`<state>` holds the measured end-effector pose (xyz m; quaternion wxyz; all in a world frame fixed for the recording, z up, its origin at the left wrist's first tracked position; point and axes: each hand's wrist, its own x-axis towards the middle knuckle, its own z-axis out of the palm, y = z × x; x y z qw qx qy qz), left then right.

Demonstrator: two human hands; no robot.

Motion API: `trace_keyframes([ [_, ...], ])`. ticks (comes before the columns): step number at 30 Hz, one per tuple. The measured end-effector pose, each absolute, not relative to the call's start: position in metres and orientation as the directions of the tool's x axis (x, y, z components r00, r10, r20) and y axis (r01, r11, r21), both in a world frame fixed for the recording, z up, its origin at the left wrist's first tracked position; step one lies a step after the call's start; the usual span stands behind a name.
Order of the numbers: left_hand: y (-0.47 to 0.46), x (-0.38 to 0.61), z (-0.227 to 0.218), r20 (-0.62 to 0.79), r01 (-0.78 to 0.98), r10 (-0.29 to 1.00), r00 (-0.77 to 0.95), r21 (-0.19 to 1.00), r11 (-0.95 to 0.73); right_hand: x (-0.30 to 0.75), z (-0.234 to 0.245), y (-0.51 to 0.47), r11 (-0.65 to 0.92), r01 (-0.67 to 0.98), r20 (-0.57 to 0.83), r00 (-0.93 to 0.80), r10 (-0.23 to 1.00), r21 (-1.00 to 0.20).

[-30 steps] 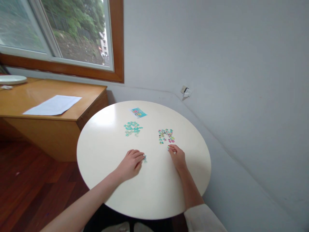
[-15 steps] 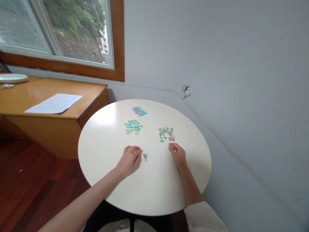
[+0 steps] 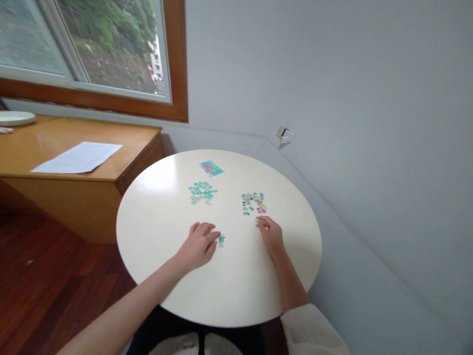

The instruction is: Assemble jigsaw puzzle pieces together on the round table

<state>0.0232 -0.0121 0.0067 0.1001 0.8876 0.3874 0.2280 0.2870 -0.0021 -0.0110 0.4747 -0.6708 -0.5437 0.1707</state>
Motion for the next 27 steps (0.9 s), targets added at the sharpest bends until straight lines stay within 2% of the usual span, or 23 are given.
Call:
trace_keyframes([
  [7, -0.01, 0.024, 0.007, 0.329, 0.628, 0.764, 0.556, 0.436, -0.645, 0.284, -0.01, 0.001, 0.073, 0.564, 0.319, 0.351, 0.88, -0.823],
  [13, 0.005, 0.024, 0.011, 0.272, 0.534, 0.822, 0.5, 0.651, -0.539, 0.273, -0.001, 0.008, 0.108, 0.557, 0.315, 0.29, 0.904, -0.824],
  [18, 0.028, 0.029, 0.012, 0.24, 0.473, 0.859, 0.452, 0.752, -0.459, 0.264, 0.001, 0.022, 0.131, 0.545, 0.285, 0.208, 0.935, -0.828],
  [23, 0.062, 0.047, 0.01, 0.194, 0.343, 0.913, 0.358, 0.883, -0.322, 0.251, -0.007, 0.046, 0.158, 0.464, 0.263, 0.17, 0.95, -0.872],
  [27, 0.085, 0.062, 0.009, 0.16, 0.205, 0.946, 0.281, 0.953, -0.222, 0.24, -0.016, 0.064, 0.174, 0.347, 0.259, 0.216, 0.941, -0.922],
])
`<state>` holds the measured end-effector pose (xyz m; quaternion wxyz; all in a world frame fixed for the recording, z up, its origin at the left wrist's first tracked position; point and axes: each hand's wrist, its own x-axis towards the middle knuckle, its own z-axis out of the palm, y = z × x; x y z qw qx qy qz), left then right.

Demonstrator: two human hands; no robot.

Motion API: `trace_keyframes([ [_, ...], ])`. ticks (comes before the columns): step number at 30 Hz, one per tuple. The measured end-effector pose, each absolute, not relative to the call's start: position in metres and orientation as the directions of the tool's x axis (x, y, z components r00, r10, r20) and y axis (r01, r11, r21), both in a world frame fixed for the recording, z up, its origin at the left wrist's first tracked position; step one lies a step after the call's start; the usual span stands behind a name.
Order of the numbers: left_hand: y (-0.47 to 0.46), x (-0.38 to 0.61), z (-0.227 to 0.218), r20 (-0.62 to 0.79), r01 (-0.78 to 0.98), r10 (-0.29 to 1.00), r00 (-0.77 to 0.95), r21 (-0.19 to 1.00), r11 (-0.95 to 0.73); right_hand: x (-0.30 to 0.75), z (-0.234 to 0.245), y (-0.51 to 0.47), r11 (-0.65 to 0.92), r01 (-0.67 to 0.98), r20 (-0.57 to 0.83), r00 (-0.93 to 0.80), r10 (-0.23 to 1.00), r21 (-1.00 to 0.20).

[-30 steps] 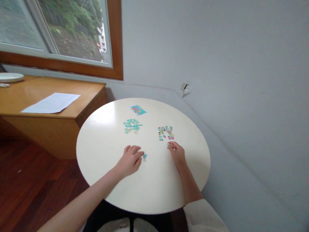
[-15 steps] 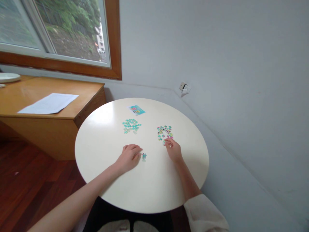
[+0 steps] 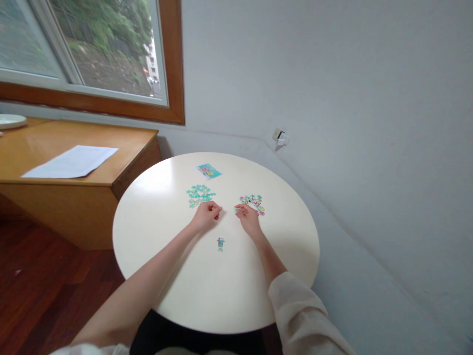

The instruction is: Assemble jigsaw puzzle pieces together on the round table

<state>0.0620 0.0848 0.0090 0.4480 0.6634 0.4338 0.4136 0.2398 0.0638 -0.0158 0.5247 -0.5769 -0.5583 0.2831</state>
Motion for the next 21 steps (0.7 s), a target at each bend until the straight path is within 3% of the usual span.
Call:
trace_keyframes([
  [5, 0.087, 0.065, 0.005, 0.136, 0.086, 0.969, 0.207, 0.984, -0.156, 0.231, -0.021, 0.068, 0.235, 0.263, 0.31, 0.297, 0.903, -0.936],
  [11, 0.081, 0.063, 0.003, 0.14, 0.05, 0.965, 0.223, 0.987, -0.155, 0.23, -0.018, 0.06, 0.243, 0.252, 0.305, 0.248, 0.919, -0.937],
  [21, 0.082, 0.069, -0.002, 0.187, 0.078, 0.946, 0.264, 0.974, -0.214, 0.222, -0.005, 0.05, 0.154, 0.124, 0.179, 0.226, 0.957, -0.98],
])
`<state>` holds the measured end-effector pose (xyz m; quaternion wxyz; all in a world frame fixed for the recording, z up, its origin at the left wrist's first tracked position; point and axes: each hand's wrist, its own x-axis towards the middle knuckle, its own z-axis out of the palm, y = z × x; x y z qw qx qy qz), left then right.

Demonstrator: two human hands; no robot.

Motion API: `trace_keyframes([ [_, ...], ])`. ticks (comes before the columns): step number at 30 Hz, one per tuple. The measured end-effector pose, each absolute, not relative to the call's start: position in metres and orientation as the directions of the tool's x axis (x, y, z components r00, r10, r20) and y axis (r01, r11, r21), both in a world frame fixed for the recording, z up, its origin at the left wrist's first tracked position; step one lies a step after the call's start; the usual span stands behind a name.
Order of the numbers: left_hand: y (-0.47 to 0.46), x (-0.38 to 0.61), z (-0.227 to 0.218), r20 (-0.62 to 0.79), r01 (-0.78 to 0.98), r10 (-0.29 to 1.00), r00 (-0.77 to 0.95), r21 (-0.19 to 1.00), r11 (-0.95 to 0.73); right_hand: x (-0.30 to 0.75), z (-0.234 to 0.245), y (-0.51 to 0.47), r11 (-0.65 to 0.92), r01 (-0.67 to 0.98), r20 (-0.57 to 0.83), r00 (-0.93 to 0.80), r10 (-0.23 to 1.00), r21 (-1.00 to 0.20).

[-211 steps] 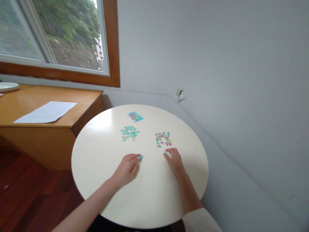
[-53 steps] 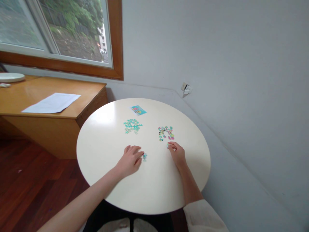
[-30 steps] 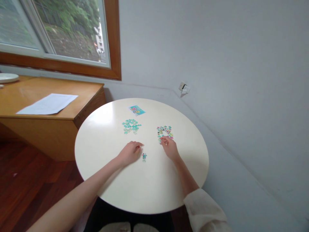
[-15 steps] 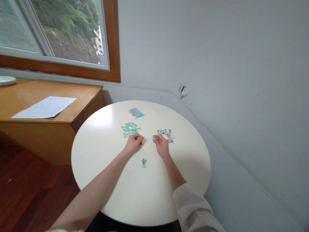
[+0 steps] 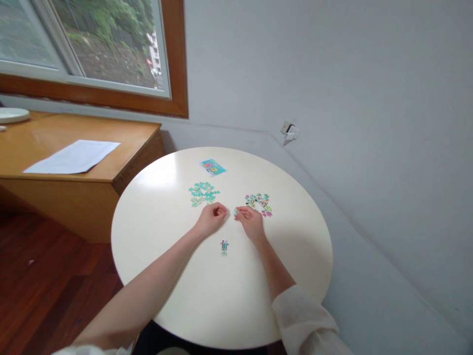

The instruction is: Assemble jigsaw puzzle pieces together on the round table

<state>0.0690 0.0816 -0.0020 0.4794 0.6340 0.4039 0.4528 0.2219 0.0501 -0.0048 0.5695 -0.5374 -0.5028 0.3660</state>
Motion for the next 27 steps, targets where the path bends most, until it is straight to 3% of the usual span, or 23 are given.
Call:
trace_keyframes([
  [11, 0.0786, 0.071, -0.0079, 0.23, 0.109, 0.921, 0.314, 0.955, -0.276, 0.2166, -0.0015, 0.0469, 0.079, -0.001, 0.077, 0.177, 0.981, -0.997],
  [27, 0.0777, 0.0706, -0.0086, 0.258, 0.127, 0.915, 0.309, 0.942, -0.309, 0.2205, -0.0008, 0.0495, 0.055, -0.068, 0.048, 0.096, 0.994, -0.996],
])
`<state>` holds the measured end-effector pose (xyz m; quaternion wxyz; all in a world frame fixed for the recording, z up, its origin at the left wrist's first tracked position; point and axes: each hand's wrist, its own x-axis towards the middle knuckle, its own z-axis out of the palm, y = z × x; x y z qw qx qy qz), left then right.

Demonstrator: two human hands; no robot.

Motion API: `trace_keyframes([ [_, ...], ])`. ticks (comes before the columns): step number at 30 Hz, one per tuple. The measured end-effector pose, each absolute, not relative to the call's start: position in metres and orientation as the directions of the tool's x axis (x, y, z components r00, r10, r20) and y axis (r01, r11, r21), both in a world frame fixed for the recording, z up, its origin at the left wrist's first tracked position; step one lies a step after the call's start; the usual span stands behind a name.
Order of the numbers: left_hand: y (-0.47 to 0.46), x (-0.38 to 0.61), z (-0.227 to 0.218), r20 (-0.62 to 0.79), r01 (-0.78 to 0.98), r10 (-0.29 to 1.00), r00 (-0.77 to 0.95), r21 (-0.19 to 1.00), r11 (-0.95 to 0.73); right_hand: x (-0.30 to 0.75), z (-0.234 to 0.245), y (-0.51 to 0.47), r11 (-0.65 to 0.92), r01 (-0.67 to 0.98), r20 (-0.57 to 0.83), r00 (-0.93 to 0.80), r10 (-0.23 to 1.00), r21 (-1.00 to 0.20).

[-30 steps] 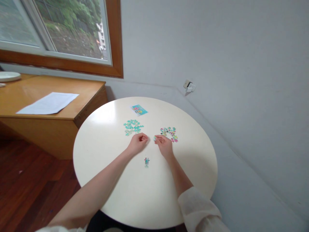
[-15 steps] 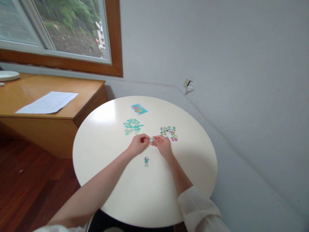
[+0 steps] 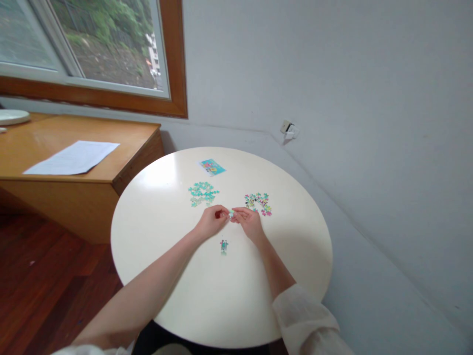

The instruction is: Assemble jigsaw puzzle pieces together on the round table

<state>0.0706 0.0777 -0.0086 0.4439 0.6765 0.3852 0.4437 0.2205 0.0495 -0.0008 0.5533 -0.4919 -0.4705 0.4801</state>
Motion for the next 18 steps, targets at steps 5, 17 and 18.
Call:
trace_keyframes([
  [5, 0.0785, 0.0709, -0.0106, 0.265, 0.124, 0.914, 0.308, 0.941, -0.315, 0.2236, -0.0065, 0.0524, 0.099, -0.078, 0.092, 0.091, 0.992, -0.992],
  [17, 0.0796, 0.0705, -0.014, 0.279, 0.122, 0.905, 0.321, 0.935, -0.332, 0.2263, -0.0117, 0.0554, 0.104, -0.074, 0.098, 0.083, 0.992, -0.992],
  [18, 0.0798, 0.0704, -0.0143, 0.279, 0.122, 0.904, 0.324, 0.935, -0.332, 0.2264, -0.0118, 0.0555, 0.105, -0.073, 0.099, 0.082, 0.992, -0.992],
])
